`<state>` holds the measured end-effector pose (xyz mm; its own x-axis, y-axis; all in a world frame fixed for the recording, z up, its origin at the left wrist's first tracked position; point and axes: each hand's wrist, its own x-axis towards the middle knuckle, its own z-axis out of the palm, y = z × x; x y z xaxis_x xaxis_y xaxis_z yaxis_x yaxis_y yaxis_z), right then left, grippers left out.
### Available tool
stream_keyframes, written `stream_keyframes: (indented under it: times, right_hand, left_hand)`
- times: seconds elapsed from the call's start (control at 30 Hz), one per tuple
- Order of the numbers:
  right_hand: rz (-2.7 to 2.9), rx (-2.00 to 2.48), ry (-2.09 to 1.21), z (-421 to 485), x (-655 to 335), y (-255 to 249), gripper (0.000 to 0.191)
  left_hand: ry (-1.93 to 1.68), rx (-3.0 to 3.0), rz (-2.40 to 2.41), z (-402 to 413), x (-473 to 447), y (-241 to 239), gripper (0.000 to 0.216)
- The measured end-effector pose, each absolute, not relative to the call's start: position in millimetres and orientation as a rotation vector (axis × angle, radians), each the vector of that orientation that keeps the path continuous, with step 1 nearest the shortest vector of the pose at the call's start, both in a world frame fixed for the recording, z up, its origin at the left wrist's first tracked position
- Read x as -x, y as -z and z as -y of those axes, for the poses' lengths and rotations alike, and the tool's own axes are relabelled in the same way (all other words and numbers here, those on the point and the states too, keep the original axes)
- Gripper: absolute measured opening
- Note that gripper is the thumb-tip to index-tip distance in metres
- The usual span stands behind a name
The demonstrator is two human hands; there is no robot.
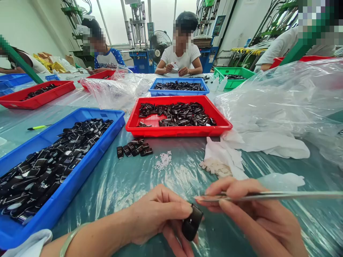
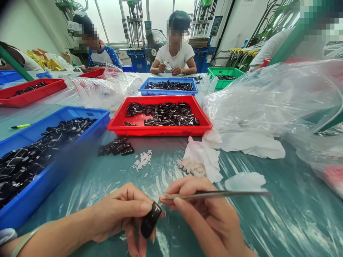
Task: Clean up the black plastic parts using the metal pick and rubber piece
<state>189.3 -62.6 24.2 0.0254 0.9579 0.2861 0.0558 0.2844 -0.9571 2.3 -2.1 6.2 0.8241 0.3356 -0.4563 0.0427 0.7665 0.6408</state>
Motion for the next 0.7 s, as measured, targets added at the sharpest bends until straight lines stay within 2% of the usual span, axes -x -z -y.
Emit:
stream_keyframes:
  times: [0.07, 0.27, 0.43, 0.7]
  right_hand:
    - [1.196, 1.107, -1.045, 60.6, -189.1, -22.4, 0.006]
    - [1.268, 1.098, -1.188, 58.1, -197.0, -21.2, 0.008]
    - [1.33, 1.034, -1.157, 58.0, -202.0, -24.0, 0.02]
    - [1.293, 0.903, -1.134, 66.9, -191.9, -30.0, 0.032]
  left_hand:
    - [-0.166, -0.676, -0.589, 1.5, -2.8, -5.6, 0.036]
    - [-0.153, -0.677, -0.569, 1.6, -3.7, -4.2, 0.041]
    - [-0.141, -0.752, -0.571, 1.7, -1.0, -8.0, 0.022]
    - [-0.113, -0.854, -0.533, -0.4, 2.9, -8.2, 0.024]
